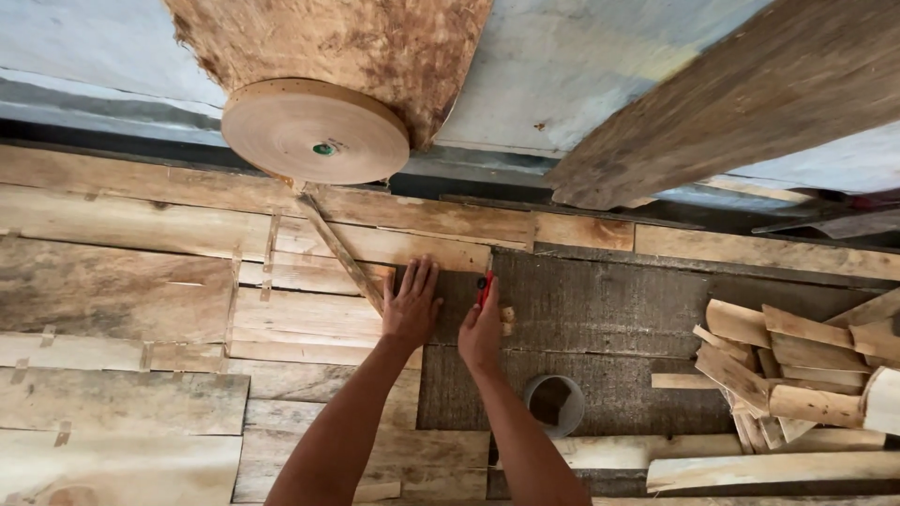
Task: The recorder is using a utility knife to trim and shave thin strips of wood or bamboo on a low wooden surface.
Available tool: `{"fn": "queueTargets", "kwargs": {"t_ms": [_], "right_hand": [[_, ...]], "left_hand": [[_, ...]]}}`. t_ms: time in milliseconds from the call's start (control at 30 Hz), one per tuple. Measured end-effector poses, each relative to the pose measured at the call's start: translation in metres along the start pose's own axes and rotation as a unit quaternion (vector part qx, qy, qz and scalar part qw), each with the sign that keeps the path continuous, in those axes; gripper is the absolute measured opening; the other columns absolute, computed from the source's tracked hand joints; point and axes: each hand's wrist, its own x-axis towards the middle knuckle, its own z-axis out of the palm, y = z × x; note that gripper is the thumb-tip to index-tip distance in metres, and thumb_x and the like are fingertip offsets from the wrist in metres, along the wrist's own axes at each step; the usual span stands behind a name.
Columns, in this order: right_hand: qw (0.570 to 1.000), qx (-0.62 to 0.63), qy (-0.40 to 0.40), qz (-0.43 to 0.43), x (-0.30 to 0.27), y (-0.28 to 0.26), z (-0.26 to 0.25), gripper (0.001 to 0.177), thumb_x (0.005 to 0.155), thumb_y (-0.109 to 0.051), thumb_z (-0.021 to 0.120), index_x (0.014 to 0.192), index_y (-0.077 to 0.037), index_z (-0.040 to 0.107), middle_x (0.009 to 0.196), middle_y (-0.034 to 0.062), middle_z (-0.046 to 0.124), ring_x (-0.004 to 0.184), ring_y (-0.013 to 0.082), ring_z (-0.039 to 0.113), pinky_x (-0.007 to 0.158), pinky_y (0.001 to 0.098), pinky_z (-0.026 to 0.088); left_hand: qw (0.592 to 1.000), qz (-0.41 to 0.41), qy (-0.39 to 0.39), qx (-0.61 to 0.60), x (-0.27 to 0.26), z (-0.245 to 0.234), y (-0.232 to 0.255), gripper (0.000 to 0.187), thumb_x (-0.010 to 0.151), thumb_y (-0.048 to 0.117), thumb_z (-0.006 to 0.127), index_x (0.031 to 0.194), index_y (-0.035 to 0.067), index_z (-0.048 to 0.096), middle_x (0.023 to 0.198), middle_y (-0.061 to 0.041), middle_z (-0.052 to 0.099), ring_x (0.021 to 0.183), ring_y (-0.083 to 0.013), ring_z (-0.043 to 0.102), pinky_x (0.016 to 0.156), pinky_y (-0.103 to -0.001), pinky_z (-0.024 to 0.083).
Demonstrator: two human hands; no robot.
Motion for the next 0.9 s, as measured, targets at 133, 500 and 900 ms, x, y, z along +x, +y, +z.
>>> {"fn": "queueTargets", "kwargs": {"t_ms": [133,500,900], "right_hand": [[0.987,-0.036,-0.093,0.125,-0.006,-0.055,-0.03,0.066,0.11,-0.017,0.04,0.167,-0.014,0.008,0.138,0.0195,0.065,0.077,0.0395,0.073,0.064,0.0456,0.055],[0.991,-0.039,-0.122,-0.039,0.012,-0.034,0.01,0.077,0.102,-0.006,0.048,0.166,-0.015,0.006,0.161,0.0247,0.036,0.136,0.0427,0.052,0.099,0.0465,0.054],[0.984,-0.092,-0.15,-0.012,0.012,-0.06,0.004,0.08,0.104,-0.007,0.048,0.167,-0.015,-0.001,0.142,0.0287,0.052,0.092,0.0368,0.069,0.067,0.044,0.061]], "left_hand": [[1.0,-0.002,0.006,-0.006,0.0,0.002,0.0,0.074,0.103,0.041,0.05,0.164,0.015,0.018,0.173,-0.005,0.012,0.158,-0.0235,0.014,0.122,-0.063,0.015],[1.0,-0.002,0.01,-0.001,0.002,0.013,-0.004,0.072,0.103,0.037,0.048,0.165,0.018,0.017,0.174,-0.002,0.012,0.159,-0.0209,0.012,0.125,-0.061,0.011],[0.997,-0.007,-0.072,0.024,0.005,-0.002,-0.002,0.079,0.103,0.047,0.045,0.166,0.018,0.009,0.175,-0.004,0.003,0.159,-0.0212,0.006,0.124,-0.062,0.006]]}}
